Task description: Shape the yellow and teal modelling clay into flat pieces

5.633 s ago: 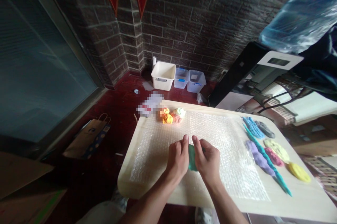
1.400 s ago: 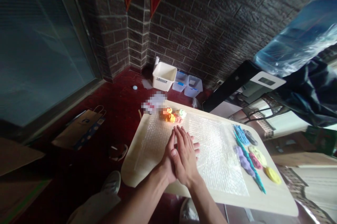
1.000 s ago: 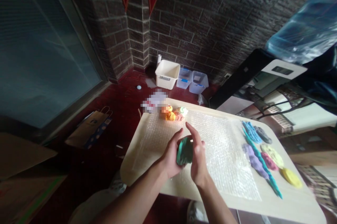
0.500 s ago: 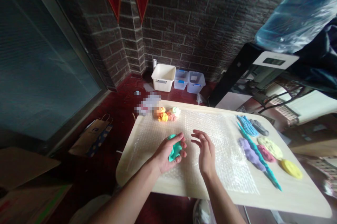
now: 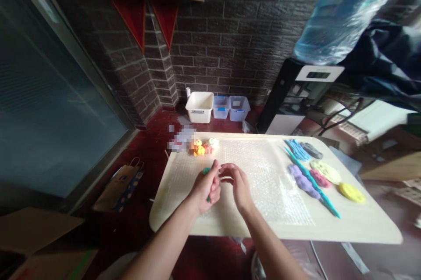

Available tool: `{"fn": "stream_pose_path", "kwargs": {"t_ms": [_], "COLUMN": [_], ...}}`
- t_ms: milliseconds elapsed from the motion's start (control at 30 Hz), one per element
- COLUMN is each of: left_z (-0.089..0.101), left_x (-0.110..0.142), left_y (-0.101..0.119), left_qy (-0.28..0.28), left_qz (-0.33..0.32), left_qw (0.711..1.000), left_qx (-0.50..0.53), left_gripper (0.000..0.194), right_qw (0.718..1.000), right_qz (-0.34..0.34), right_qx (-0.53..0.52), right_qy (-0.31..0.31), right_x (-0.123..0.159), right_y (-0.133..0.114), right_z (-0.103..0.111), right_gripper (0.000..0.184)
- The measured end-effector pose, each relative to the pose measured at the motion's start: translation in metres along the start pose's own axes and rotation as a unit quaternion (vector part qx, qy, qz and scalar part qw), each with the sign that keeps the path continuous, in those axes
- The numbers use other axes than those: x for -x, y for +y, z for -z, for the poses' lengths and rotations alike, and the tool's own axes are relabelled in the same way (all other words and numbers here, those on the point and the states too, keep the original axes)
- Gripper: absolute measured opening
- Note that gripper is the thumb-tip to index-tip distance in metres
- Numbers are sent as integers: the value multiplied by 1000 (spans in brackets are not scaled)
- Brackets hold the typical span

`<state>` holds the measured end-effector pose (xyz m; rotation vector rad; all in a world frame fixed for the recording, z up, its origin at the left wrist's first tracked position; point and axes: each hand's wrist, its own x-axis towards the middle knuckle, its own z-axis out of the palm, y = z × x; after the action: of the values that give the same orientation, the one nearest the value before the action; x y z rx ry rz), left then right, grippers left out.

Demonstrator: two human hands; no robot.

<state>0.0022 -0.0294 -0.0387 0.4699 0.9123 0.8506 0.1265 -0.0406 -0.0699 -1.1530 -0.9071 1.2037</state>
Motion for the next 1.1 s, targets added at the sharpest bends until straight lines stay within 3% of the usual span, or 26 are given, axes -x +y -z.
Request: {"fn": "stream_pose_path", "kwargs": {"t_ms": [100,300,500,700,833,967,1100], "left_z": [-5,-15,-13,-4,14,30,42], "left_x": [1,9,24,75,112,128,129], "left_y": [-4,-23,-42,-40,-45,-65,-82], "left_qy": [34,17,-15,-127,-161,-126,-39], "left_qz": [22,33,27,-3,-10,-50,-114], "left_qw": [999,997,994,986,978,978,963], "left_qx": [-19,-71,-105,-112,-130,-158,-243], "left_gripper": [77,77,70,44,30,28,17], "right_qw": [1000,999,997,998,997,992,989], "right_qz": [-3,-1,-26,-1,-4,-12,-10], "right_qx": [-5,-13,-16,-30,-56,-53,-27], "right_qy": [-27,-46,-76,-50,-61,-113,-148], "right_x": [7,31,67,99,124,148,165], "right_y": [-5,-13,-10,-13,-15,-10,-9], "right_z": [-3,-1,7,11,5,-4,-10], "right_gripper": [40,44,53,46,46,45,42]}}
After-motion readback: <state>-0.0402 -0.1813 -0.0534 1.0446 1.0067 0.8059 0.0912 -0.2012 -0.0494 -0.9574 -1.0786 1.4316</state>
